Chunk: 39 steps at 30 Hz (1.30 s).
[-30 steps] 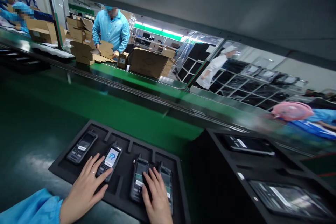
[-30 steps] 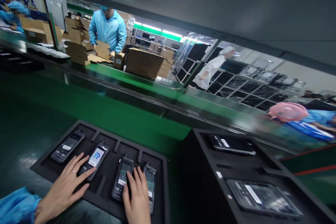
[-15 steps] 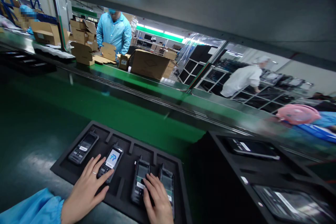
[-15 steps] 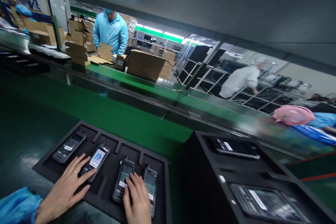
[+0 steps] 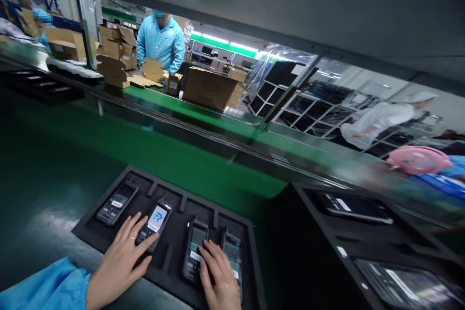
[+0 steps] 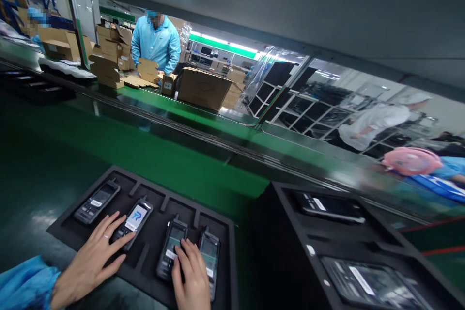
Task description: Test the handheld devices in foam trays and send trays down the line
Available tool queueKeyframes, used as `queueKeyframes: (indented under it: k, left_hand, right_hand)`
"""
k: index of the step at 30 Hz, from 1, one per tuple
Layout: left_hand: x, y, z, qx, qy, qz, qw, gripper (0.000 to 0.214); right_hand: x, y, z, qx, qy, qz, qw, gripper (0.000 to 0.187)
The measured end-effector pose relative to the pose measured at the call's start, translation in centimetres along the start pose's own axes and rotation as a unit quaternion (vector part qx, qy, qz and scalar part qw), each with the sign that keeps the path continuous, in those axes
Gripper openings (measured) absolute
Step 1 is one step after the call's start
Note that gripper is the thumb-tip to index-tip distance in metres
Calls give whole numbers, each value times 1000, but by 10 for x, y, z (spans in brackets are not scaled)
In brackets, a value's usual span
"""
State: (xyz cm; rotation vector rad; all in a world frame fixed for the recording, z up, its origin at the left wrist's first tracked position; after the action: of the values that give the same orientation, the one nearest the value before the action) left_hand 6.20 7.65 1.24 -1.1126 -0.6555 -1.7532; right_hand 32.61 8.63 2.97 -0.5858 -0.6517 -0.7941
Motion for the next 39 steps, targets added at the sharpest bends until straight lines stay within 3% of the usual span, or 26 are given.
queueKeyframes:
  k: [21, 34, 39]
  left_hand:
    - [3, -1, 0, 20, -17, -26, 999, 58]
    - [-1, -1, -1, 0, -12, -3, 1000, 57]
    - [-2, -1, -1, 3, -13, -6, 1000, 57]
  right_hand:
    - [-3, 2, -4, -12, -7, 1, 1000, 24]
    - [-1, 3, -2, 19, 8, -3, 1000, 25]
    - [-3, 7, -4, 31, -12, -11, 999, 26]
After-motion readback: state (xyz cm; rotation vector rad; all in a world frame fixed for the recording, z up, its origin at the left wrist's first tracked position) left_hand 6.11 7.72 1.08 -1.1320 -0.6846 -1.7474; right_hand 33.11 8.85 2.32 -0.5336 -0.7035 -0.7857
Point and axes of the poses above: each hand's wrist, its own z-axis towards the middle knuckle, its own x-axis out of the back of the hand, y = z × x, the point moved 3 cm from there along z, towards the middle knuckle, and after that the axes turned 2 degrees about z, right-handed, at the moved point
